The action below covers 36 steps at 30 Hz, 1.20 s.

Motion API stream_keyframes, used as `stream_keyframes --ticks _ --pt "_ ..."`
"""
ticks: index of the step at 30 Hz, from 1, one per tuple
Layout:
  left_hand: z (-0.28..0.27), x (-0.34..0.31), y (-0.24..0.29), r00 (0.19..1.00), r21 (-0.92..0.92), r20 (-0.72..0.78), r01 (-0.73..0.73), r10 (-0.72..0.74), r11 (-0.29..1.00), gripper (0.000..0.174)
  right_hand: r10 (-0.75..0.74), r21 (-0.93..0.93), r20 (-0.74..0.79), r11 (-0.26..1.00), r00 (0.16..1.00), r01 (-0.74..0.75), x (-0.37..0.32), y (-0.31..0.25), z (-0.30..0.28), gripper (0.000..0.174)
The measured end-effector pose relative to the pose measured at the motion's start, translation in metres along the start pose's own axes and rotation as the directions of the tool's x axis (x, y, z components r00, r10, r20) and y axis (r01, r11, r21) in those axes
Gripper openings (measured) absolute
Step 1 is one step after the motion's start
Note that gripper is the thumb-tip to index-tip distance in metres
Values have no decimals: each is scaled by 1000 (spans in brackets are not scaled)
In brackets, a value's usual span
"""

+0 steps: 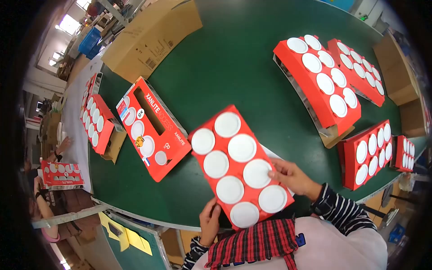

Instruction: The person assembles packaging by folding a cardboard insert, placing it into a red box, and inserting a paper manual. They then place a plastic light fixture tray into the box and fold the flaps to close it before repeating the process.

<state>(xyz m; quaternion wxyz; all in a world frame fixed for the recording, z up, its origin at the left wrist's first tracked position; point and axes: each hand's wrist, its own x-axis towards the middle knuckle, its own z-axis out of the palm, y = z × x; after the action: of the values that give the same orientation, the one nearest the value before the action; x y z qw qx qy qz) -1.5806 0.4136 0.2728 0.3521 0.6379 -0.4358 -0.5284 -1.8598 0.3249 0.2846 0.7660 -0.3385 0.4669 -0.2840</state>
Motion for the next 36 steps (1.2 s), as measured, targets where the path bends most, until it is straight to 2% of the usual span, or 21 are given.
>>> stream_keyframes --ticks 3,4,5,6,7,8,10,12,13,15,16,19,21,22,23,25,27,29,31,33,36 --pt "-11 -20 -20 1000 -20 22 11 -11 1000 28 2 84 -5 996 1000 -1 -11 32 5 48" --pt "-21 -18 -29 998 131 26 -62 59 989 26 -2 82 5 997 1000 2 -15 31 7 48" --pt "-33 -9 -29 946 402 -57 -270 319 875 29 6 91 1 996 1000 -7 -18 30 9 48" --pt "-46 7 -23 856 595 -155 -317 493 739 37 7 63 -4 998 1000 -6 -20 29 11 48" --pt "-61 30 -21 679 797 -203 -305 705 522 48 0 30 -12 1000 1000 1 -21 30 12 47" --pt "-74 53 -6 592 871 -219 -239 776 428 53 -10 29 -12 1000 1000 10 -21 33 12 47" --pt "-103 88 9 644 984 -93 -56 759 168 54 3 -17 -3 1000 1000 -3 -24 30 15 47" --pt "-140 121 16 686 973 125 -225 717 45 49 24 -54 9 998 1000 -23 -26 33 20 47" --pt "-155 129 19 684 972 132 -233 717 43 49 -22 -50 48 998 999 24 -25 36 23 47" --pt "-169 146 31 816 683 -89 -367 571 631 30 -81 -35 67 996 994 84 -25 31 30 47" --pt "-157 146 47 791 550 -193 -403 581 731 18 -29 -83 113 996 993 38 -25 21 37 48" --pt "-151 138 75 840 584 -65 -405 538 703 19 51 -162 186 987 981 -21 -17 13 48 50" --pt "-149 137 80 855 580 -37 -403 517 708 20 -8 -216 277 974 961 71 -8 20 51 50" --pt "-149 136 80 860 568 -24 -408 509 715 21 99 -241 247 970 964 -38 -7 18 53 51" --pt "-148 136 80 866 556 -12 -410 500 723 21 96 -233 248 972 964 -37 -4 22 55 51" --pt "-144 134 82 869 561 -16 -402 495 724 21 -49 -249 343 958 938 141 3 30 58 49" --pt "-140 133 84 869 562 -33 -392 493 729 21 -19 -288 362 948 932 131 3 21 66 48" --pt "-136 132 85 917 575 1 -327 399 750 22 18 -329 381 937 924 118 5 17 71 48" --pt "-137 131 79 912 573 12 -342 410 745 21 -9 -314 397 938 918 145 6 17 71 48" --pt "-147 134 71 865 605 68 -432 497 668 20 1 -297 387 947 922 124 7 22 65 48" --pt "-160 133 68 885 610 115 -422 451 671 20 14 -250 372 964 928 85 9 30 51 49"
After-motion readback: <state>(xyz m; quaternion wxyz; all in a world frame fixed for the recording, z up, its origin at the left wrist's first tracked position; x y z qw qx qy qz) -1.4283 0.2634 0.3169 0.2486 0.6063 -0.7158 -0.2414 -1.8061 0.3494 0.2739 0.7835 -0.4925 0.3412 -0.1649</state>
